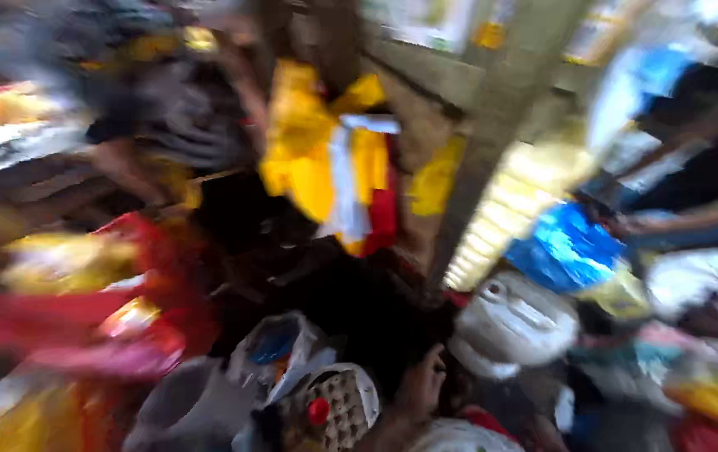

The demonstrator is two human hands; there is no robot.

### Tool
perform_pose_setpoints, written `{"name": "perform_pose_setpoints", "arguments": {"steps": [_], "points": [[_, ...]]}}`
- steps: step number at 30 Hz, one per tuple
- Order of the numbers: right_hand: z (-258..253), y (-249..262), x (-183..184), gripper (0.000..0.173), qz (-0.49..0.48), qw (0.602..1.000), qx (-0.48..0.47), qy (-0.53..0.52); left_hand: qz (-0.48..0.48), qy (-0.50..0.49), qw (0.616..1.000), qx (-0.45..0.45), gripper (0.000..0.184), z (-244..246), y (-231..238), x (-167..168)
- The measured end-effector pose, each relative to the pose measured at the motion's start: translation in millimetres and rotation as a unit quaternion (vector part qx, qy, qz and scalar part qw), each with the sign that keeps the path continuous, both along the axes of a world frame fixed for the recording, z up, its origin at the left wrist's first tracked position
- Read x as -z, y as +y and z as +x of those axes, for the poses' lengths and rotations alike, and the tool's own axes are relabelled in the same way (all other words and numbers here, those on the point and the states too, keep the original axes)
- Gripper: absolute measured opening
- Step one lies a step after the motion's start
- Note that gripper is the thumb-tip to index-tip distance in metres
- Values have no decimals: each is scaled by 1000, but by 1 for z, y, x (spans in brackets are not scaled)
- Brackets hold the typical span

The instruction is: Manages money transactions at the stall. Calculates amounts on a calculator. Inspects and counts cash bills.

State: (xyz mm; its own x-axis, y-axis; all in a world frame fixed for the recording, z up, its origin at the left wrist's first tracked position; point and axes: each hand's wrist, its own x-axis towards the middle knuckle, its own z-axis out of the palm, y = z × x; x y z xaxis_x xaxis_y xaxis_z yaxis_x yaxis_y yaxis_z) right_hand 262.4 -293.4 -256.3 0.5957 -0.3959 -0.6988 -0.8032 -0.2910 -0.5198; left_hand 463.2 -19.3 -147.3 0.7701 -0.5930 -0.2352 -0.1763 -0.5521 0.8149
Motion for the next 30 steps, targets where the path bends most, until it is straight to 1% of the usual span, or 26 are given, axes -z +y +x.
{"name": "perform_pose_setpoints", "arguments": {"steps": [1,2,3,6,8,12,15,17,18,20,21,23,24,26,30], "points": [[-10,-17,29,39,9,1000,10,22,2,-11,1000,8,62,-1,-5,6],[-16,-29,43,40,20,997,35,60,-4,-25,999,21,66,-2,-11,10],[-19,-36,48,41,21,994,72,85,-17,-43,998,36,68,-3,-18,12],[-30,-51,41,43,18,982,169,82,-77,-66,991,87,69,-2,-46,20],[-37,-53,34,43,31,974,218,60,-85,-61,985,138,68,0,-65,23],[-62,-59,39,43,54,961,269,42,-75,-78,962,250,61,7,-106,23],[-88,-61,38,41,61,949,305,57,-90,-90,938,322,52,14,-136,21],[-108,-67,46,40,68,943,317,81,-93,-95,926,353,43,17,-155,19],[-116,-71,50,41,77,937,327,95,-95,-96,922,364,40,16,-164,18],[-122,-81,41,42,105,923,348,130,-99,-91,917,375,34,13,-182,17],[-127,-89,45,41,108,918,354,141,-106,-85,916,376,33,10,-192,17],[-142,-111,72,37,105,919,352,141,-128,-72,917,371,32,2,-215,20],[-145,-125,81,37,107,920,351,136,-142,-65,917,367,31,-2,-228,22],[-142,-160,87,37,109,923,345,131,-160,-45,920,356,30,-10,-259,24],[-129,-253,86,40,85,931,345,84,-179,18,925,336,30,-26,-348,19]]}}
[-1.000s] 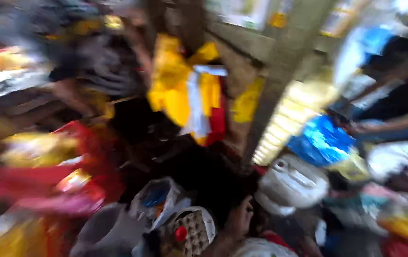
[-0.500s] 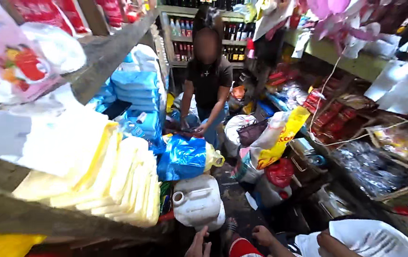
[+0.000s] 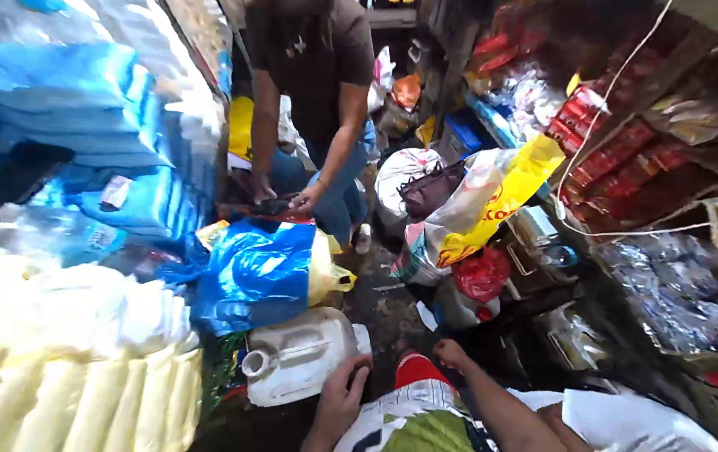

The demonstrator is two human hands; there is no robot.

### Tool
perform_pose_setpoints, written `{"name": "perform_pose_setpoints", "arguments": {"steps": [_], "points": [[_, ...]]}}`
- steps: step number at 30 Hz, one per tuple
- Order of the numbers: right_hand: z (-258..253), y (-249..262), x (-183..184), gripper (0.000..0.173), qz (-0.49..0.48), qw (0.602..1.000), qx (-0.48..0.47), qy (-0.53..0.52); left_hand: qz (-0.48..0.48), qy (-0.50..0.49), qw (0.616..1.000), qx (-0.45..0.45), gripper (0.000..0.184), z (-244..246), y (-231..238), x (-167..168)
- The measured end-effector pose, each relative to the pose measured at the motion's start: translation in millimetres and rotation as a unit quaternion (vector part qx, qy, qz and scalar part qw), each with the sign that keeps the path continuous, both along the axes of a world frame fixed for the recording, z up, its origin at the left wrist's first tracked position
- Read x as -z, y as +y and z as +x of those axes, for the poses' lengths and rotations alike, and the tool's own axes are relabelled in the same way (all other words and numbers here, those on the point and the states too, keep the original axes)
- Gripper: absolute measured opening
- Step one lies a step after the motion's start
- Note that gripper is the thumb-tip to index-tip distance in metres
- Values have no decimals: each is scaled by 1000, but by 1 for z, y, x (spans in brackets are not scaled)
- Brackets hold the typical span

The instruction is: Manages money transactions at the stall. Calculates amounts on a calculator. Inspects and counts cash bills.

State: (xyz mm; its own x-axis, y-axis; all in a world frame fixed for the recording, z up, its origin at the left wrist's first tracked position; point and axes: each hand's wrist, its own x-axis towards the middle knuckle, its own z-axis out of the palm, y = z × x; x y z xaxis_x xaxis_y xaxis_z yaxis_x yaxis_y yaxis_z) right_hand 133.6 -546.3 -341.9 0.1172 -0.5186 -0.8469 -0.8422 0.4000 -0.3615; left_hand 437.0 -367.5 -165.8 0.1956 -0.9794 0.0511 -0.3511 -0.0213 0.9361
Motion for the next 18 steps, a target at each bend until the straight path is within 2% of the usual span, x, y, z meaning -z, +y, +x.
{"name": "perform_pose_setpoints", "arguments": {"steps": [4,8,11,15,18], "points": [[4,-93,-17,38,-37,998,3,-49,3,70,998,-8,31,-15,-106,-11],[-17,-177,-50,36,-58,997,-21,-52,-13,73,997,7,30,-25,-202,-25],[-42,-226,-64,35,-94,994,23,-44,-30,93,995,1,29,-30,-257,-31],[-66,-255,-72,31,-134,975,161,-73,-19,101,994,27,27,-32,-313,-31],[-72,-246,-72,33,-118,969,204,-81,-5,89,994,63,28,-24,-350,-30]]}}
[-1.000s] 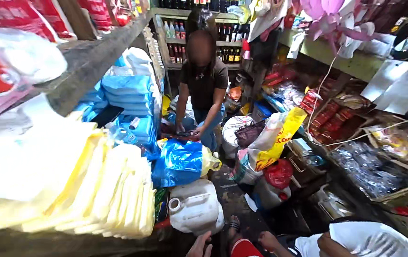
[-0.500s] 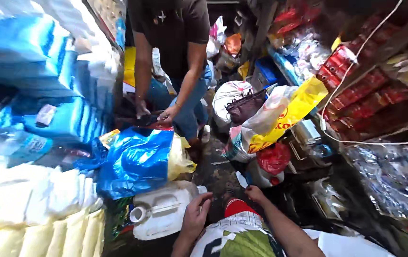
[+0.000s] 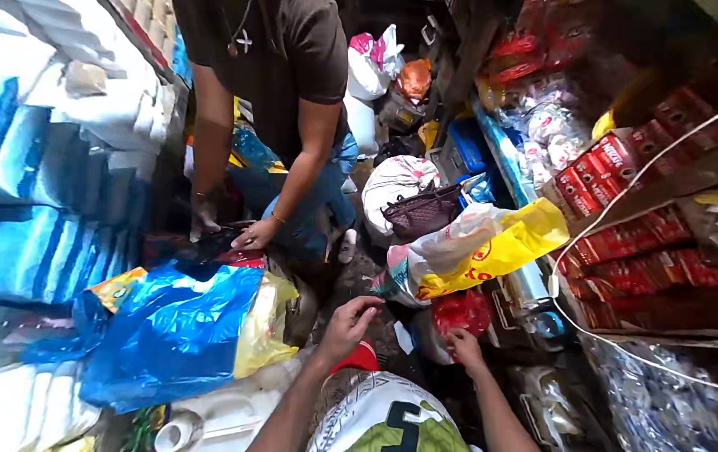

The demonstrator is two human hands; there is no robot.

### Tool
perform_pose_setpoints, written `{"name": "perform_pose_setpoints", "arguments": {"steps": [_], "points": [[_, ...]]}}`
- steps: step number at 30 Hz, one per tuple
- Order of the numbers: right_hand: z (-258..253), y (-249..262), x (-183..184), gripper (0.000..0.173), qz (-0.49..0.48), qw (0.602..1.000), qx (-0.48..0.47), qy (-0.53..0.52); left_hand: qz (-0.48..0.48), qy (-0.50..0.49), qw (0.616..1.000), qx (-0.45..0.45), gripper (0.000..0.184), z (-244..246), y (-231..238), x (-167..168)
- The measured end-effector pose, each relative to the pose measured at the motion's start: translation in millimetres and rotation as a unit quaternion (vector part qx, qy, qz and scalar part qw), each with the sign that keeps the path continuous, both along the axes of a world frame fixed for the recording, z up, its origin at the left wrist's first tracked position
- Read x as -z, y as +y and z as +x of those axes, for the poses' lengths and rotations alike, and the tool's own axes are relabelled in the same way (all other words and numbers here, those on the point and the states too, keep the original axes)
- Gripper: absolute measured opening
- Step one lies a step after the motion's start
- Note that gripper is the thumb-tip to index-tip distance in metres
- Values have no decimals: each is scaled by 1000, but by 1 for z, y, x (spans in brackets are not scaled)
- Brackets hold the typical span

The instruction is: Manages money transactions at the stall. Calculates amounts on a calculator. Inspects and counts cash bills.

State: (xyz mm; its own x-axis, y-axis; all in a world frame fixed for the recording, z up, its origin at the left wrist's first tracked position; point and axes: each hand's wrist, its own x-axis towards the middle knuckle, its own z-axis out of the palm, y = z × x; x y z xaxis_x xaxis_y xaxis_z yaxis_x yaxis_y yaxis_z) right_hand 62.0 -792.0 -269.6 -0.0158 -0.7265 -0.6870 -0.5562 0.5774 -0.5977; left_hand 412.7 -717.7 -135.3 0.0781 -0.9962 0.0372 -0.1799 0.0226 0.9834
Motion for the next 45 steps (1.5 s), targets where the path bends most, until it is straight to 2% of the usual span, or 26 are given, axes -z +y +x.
{"name": "perform_pose_setpoints", "arguments": {"steps": [3,6,11,13,18,21,25,29,32,36,38,40,45], "points": [[9,9,-1,33,50,998,1,-23,-9,14,1000,-5,28,14,-44,3],[31,-4,-8,32,95,995,-17,-20,-15,41,998,-34,28,28,-91,2],[85,-86,-13,33,64,995,-69,-29,-2,71,996,-47,27,54,-172,13],[111,-128,-28,33,41,995,-84,-33,12,79,996,-40,26,64,-203,18],[178,-243,-106,36,-82,980,-159,-88,8,124,992,-26,25,101,-289,19],[194,-313,-181,35,-204,951,-211,-97,0,146,988,-54,25,114,-347,15],[191,-400,-293,31,-379,905,-187,-54,-48,170,979,-101,26,114,-413,-8],[179,-481,-399,27,-504,847,-164,38,-97,196,965,-148,31,104,-466,-37],[171,-519,-451,29,-564,806,-141,109,-126,219,951,-178,36,100,-507,-55],[158,-592,-502,36,-678,685,-133,229,-154,271,922,-228,29,109,-590,-95],[140,-640,-513,37,-719,626,-139,267,-184,300,901,-254,24,116,-640,-111],[131,-678,-515,36,-750,583,-126,285,-208,331,880,-271,22,130,-696,-126],[116,-717,-494,34,-804,467,-81,358,-244,411,816,-323,20,173,-854,-186]]}}
